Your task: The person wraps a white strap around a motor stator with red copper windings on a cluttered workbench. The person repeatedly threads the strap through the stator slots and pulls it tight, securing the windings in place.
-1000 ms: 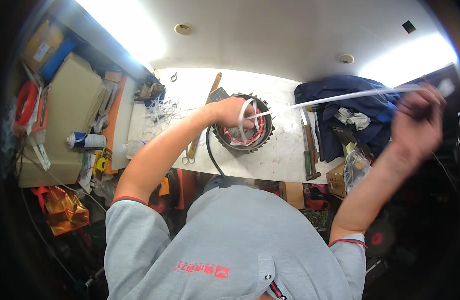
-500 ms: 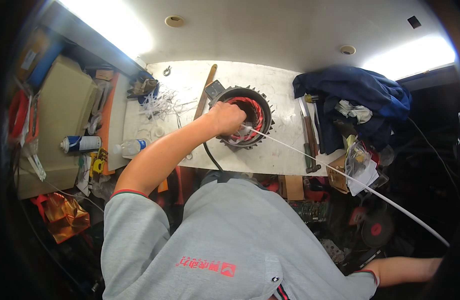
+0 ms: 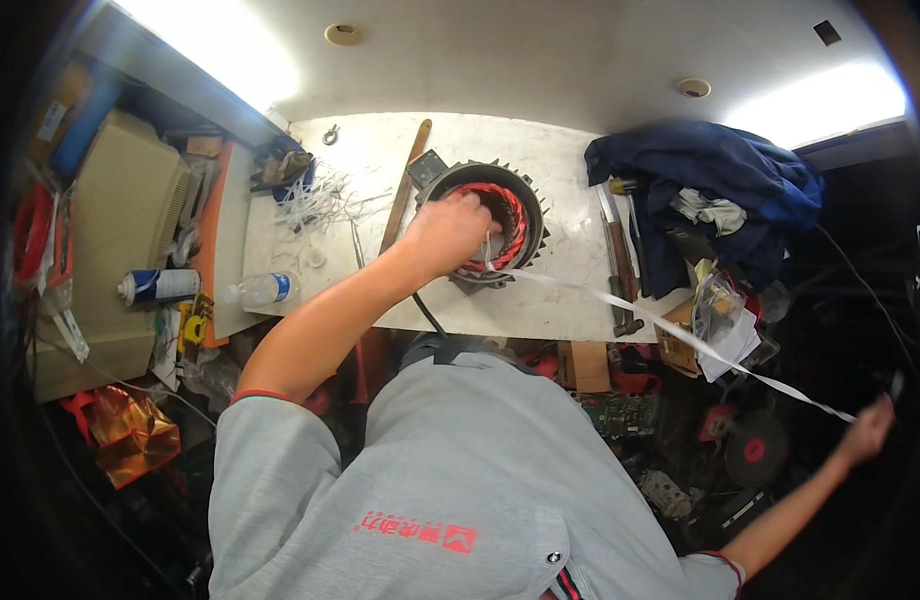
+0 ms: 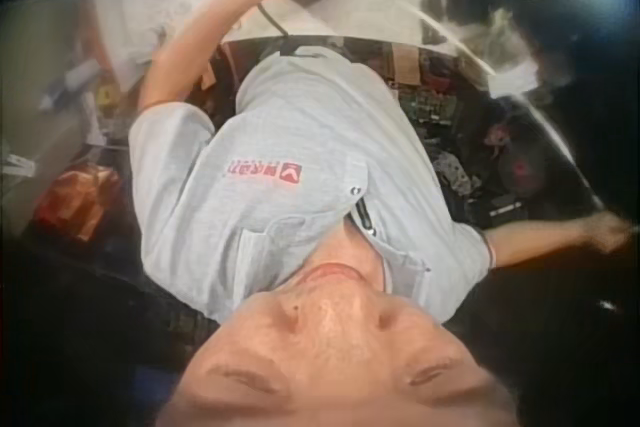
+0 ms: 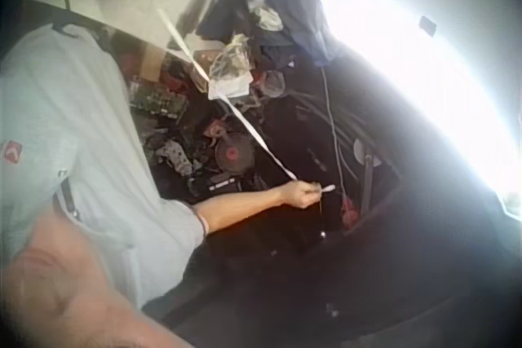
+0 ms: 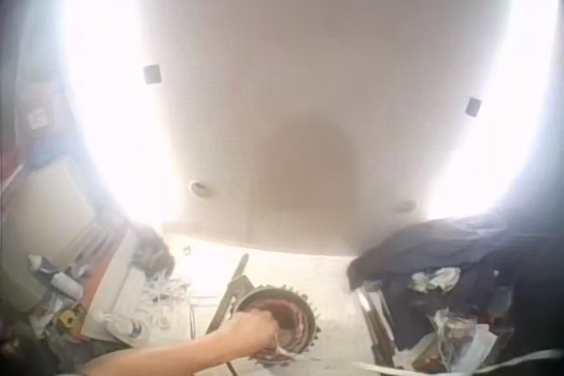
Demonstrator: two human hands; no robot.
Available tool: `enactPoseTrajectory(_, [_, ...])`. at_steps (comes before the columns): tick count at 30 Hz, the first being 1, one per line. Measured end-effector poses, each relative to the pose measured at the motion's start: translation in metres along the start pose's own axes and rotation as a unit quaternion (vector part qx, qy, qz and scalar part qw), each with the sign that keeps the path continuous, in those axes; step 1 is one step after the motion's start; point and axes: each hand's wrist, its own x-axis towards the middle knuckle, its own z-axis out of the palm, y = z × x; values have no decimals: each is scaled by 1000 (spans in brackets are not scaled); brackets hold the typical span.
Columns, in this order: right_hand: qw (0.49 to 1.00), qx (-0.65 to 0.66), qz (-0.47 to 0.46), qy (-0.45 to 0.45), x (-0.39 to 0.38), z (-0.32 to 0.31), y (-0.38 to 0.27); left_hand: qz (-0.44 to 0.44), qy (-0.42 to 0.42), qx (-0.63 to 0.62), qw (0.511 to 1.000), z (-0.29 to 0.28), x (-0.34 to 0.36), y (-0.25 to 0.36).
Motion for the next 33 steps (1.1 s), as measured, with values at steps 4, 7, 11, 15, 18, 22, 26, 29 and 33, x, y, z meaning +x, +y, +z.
enactPoseTrajectory(4, [930, 268, -4, -253, -110, 72, -206, -17, 120, -71, 990, -51, -4, 22])
enactPoseTrajectory(7, [818, 321, 7, -477, -165, 107, -336, -85, 117, -201, 969, -42, -19, 17])
enactPoseTrajectory(11, [751, 246, -106, -604, -175, 119, -455, -170, 120, -314, 926, -38, -35, 17])
enactPoseTrajectory(15, [639, 609, -68, -464, -108, 78, -529, -233, 102, -373, 892, -39, -37, 22])
enactPoseTrajectory(18, [604, 571, -248, -498, -101, 63, -571, -233, 118, -420, 869, -33, -33, 26])
enactPoseTrajectory(22, [638, 455, -360, -507, -97, 72, -600, -250, 85, -437, 860, -35, -35, 23])
enactPoseTrajectory(26, [743, 548, -209, -323, -111, 102, -605, -274, -17, -414, 868, -42, -36, 18])
enactPoseTrajectory(29, [674, 647, -165, -316, -117, 80, -596, -286, -42, -423, 859, -40, -42, 11])
enactPoseTrajectory(33, [577, 706, -155, -379, -122, 58, -572, -206, 1, -479, 853, -34, -44, 16])
